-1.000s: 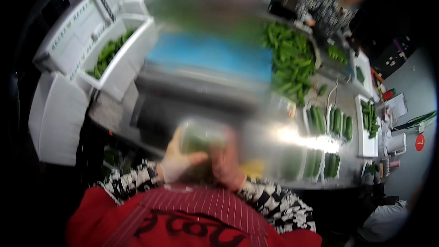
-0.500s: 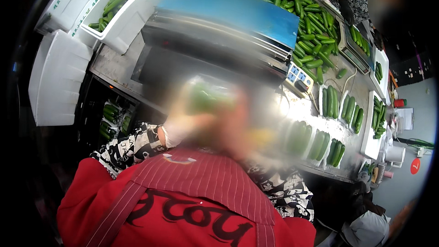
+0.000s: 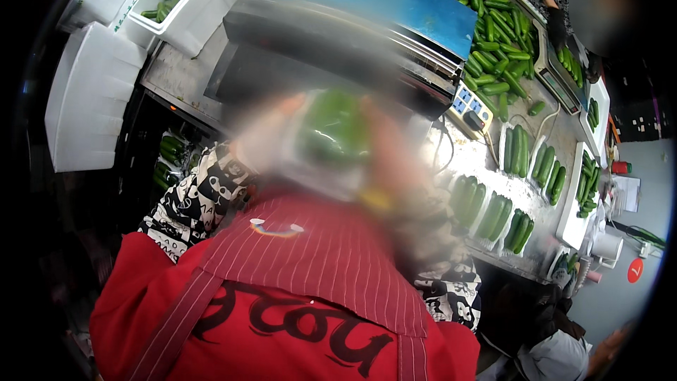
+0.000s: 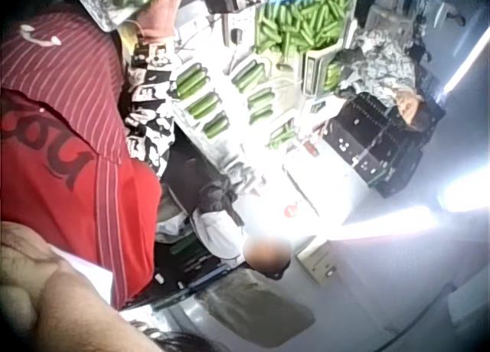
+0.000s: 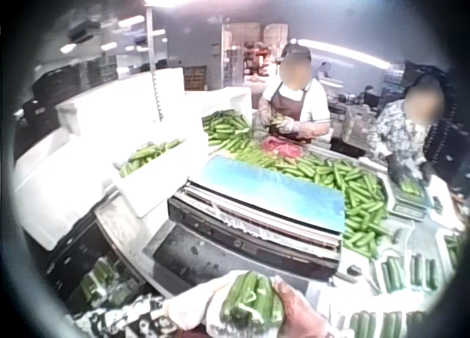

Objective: The person selects green cucumbers from a bulk bin, places them on a blue tray, wraps them in plastic film using a vacuum sealer, and stacks the sealed packs in a black crate. The process repeats with multiple cucumber packs throughout the clip.

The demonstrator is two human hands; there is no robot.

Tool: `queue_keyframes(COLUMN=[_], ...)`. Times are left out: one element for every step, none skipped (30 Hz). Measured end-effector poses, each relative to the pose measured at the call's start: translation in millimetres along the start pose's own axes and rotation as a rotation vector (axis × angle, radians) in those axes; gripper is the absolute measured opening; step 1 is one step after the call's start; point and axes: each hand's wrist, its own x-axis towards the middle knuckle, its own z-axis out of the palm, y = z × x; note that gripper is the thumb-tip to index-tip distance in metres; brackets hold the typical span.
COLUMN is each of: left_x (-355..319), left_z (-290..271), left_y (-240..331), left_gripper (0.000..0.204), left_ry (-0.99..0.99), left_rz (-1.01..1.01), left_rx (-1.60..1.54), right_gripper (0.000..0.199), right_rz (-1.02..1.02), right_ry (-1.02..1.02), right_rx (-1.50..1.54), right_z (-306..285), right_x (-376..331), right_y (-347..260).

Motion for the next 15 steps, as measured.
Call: queue_keyframes(left_x=[-1.0, -3.4, -7.4, -11.0, -15.1, -19.6, -22.8, -28.4, -36.0, -36.4, -41.5, -57.8, -47.6, -51.9, -47.8], left_z=[1.3, 0.4, 0.8, 1.6, 1.8, 4.8, 9.8, 15.3, 19.5, 16.2, 9.8, 30.4, 22.4, 25.9, 23.1], left_y=[-1.0, -1.2, -2.4, -3.6, -5.2, -5.5, -7.7, -9.2, -11.5, -16.3, -20.7, -15.6, -26.8, -28.6, -33.1], left_gripper=[0.049, 0.048, 0.048, 0.047, 0.046, 0.043, 0.041, 0.038, 0.036, 0.033, 0.031, 0.038, 0.057, 0.077, 0.087], left_ry=[0.014, 0.037, 0.033, 0.038, 0.056, 0.081, 0.099, 0.111, 0.124, 0.095, 0.095, 0.118, 0.346, 0.421, 0.45], left_rz=[-0.013, -0.017, 0.068, 0.154, 0.24, 0.317, 0.349, 0.289, 0.225, 0.131, 0.166, 0.213, 0.223, 0.235, 0.244], left_rx=[-0.014, -0.031, 0.106, 0.25, 0.386, 0.496, 0.48, 0.252, -0.045, -0.369, -0.279, -0.336, -0.048, 0.072, 0.165], right_gripper=[0.045, 0.045, 0.045, 0.045, 0.044, 0.044, 0.044, 0.044, 0.044, 0.04, 0.037, 0.034, 0.036, 0.038, 0.04], right_rz=[-0.002, -0.006, -0.011, -0.015, -0.018, -0.02, -0.018, -0.015, 0.013, 0.061, 0.123, 0.193, 0.193, 0.165, -0.057], right_ry=[-0.006, -0.017, -0.023, -0.028, -0.037, -0.035, -0.039, -0.054, -0.081, -0.138, -0.179, -0.203, -0.237, -0.243, -0.223], right_rx=[0.004, 0.008, 0.011, 0.014, 0.012, 0.012, 0.02, 0.044, 0.127, 0.287, 0.449, 0.601, 0.581, 0.532, 0.113], right_z=[0.4, 3.1, 4.9, 7.1, 10.2, 13.2, 13.8, 17.1, 23.1, 28.0, 31.6, 32.7, 31.4, 28.5, 28.6], right_x=[-0.7, 0.2, -0.3, -0.3, 0.4, -1.0, -1.6, -2.4, -3.4, -4.6, -6.3, -8.6, -11.1, -13.7, -12.2], right_y=[1.4, 3.4, 5.2, 7.9, 10.4, 14.0, 15.9, 18.6, 21.1, 20.7, 20.2, 20.1, 16.8, 20.3, 26.3])
